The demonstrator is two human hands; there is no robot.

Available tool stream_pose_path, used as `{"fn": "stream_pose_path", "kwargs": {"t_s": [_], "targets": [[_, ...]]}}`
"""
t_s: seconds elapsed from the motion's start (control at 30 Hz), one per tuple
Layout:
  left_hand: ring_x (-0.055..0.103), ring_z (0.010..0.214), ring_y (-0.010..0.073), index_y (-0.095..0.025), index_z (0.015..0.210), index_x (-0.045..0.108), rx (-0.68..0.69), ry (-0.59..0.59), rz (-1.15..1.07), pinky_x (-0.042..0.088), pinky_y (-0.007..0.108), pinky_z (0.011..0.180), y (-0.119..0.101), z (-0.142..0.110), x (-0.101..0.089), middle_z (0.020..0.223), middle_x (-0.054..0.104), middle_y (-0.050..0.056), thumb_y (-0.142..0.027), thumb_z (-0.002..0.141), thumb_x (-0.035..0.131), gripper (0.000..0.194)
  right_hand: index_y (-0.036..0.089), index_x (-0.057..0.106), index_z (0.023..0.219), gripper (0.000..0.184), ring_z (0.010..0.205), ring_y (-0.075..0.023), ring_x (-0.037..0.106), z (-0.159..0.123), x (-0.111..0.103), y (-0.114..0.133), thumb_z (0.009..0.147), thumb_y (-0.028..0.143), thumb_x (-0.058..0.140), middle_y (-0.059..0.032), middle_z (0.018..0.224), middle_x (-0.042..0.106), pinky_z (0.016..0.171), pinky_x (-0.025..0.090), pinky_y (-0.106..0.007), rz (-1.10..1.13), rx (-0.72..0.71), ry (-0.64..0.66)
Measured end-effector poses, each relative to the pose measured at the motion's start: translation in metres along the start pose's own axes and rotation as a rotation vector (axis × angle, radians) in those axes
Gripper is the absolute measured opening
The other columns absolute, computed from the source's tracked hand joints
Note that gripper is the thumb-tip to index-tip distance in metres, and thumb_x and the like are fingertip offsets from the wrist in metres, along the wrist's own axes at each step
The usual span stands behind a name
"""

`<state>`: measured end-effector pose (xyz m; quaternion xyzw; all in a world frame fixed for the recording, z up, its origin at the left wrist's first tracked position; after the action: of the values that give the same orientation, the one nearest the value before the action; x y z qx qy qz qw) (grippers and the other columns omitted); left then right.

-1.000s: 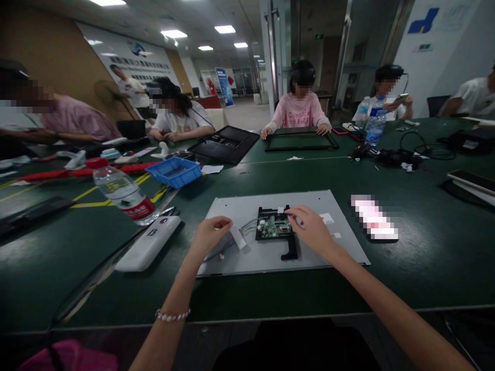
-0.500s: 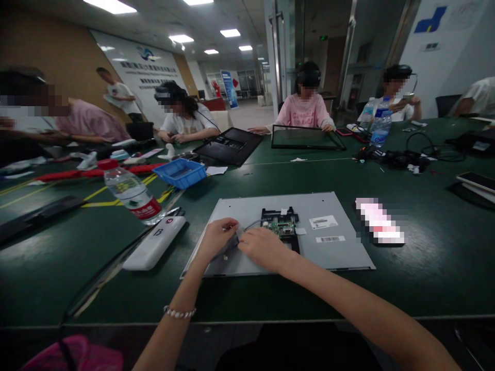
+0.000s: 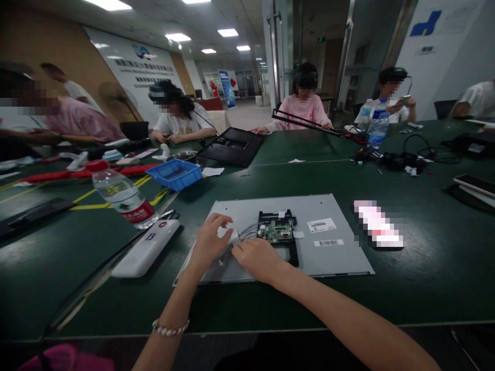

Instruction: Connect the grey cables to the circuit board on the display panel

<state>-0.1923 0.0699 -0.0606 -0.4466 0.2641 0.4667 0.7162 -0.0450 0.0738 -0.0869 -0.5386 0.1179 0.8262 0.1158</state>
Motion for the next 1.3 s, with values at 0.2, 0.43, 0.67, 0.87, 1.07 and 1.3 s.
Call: {"fn": "stream_pose_path", "kwargs": {"t_s": [0.2, 0.43, 0.67, 0.87, 1.07, 1.3], "targets": [[0.057, 0.083, 0.0181, -0.02, 0.085, 0.058, 0.051, 0.238, -0.033, 0.044, 0.03, 0.077, -0.004, -0.003, 0.004, 0.086, 0.057, 0.003, -0.016, 0.079, 0.048, 0.013, 0.013, 0.057, 0.09, 0.012, 0.083, -0.0195, 0.06, -0.003, -0.004, 0.003, 0.086, 0.009, 0.046, -0.0082, 0.087, 0.066, 0.073, 0.045, -0.03, -0.023, -0.001, 0.011], [0.056, 0.094, 0.0229, -0.02, 0.091, 0.061, 0.077, 0.29, 0.016, 0.043, 0.035, 0.086, 0.002, -0.005, 0.01, 0.096, 0.061, 0.006, -0.018, 0.075, 0.054, 0.017, 0.013, 0.058, 0.093, 0.014, 0.086, -0.0191, 0.06, -0.004, -0.002, 0.004, 0.087, 0.01, 0.046, -0.008, 0.091, 0.066, 0.077, 0.045, -0.031, 0.04, 0.007, 0.019], [0.058, 0.091, 0.0207, -0.021, 0.089, 0.06, 0.058, 0.292, -0.033, 0.044, 0.033, 0.084, 0.005, -0.005, 0.012, 0.093, 0.061, 0.005, -0.015, 0.079, 0.047, 0.017, 0.012, 0.056, 0.098, 0.021, 0.1, -0.0229, 0.057, -0.013, -0.01, 0.02, 0.088, 0.03, 0.05, -0.0127, 0.1, 0.064, 0.085, 0.045, -0.034, 0.107, -0.016, 0.023], [0.058, 0.086, 0.0192, -0.021, 0.088, 0.059, 0.007, 0.291, -0.086, 0.044, 0.032, 0.082, 0.006, -0.004, 0.013, 0.092, 0.06, 0.004, -0.013, 0.08, 0.044, 0.019, 0.012, 0.057, 0.094, 0.024, 0.095, -0.0254, 0.058, -0.015, -0.012, 0.031, 0.087, 0.034, 0.051, -0.0142, 0.096, 0.064, 0.08, 0.047, -0.037, 0.044, -0.026, 0.027], [0.058, 0.083, 0.0176, -0.021, 0.09, 0.059, 0.018, 0.27, -0.095, 0.045, 0.03, 0.079, 0.006, -0.005, 0.011, 0.093, 0.06, 0.003, -0.013, 0.08, 0.045, 0.019, 0.012, 0.058, 0.092, 0.021, 0.091, -0.0234, 0.06, -0.017, -0.014, 0.032, 0.089, 0.03, 0.048, -0.0132, 0.094, 0.066, 0.076, 0.047, -0.035, 0.05, -0.039, 0.027], [0.057, 0.096, 0.0203, -0.021, 0.097, 0.06, 0.071, 0.23, -0.021, 0.043, 0.033, 0.087, 0.0, -0.007, 0.009, 0.101, 0.059, 0.006, -0.017, 0.085, 0.044, 0.021, 0.017, 0.061, 0.106, 0.024, 0.093, -0.0196, 0.061, -0.022, -0.047, -0.011, 0.091, 0.025, 0.044, -0.0082, 0.101, 0.067, 0.082, 0.047, -0.035, 0.193, 0.088, -0.086]]}}
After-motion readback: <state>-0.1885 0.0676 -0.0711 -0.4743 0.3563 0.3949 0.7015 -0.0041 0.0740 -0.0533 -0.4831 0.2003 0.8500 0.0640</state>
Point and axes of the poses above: each hand's wrist, its own z-axis towards the middle knuckle, its own x-axis out of the palm, y = z × x, the point moved 3 cm from there along z, towards the middle knuckle
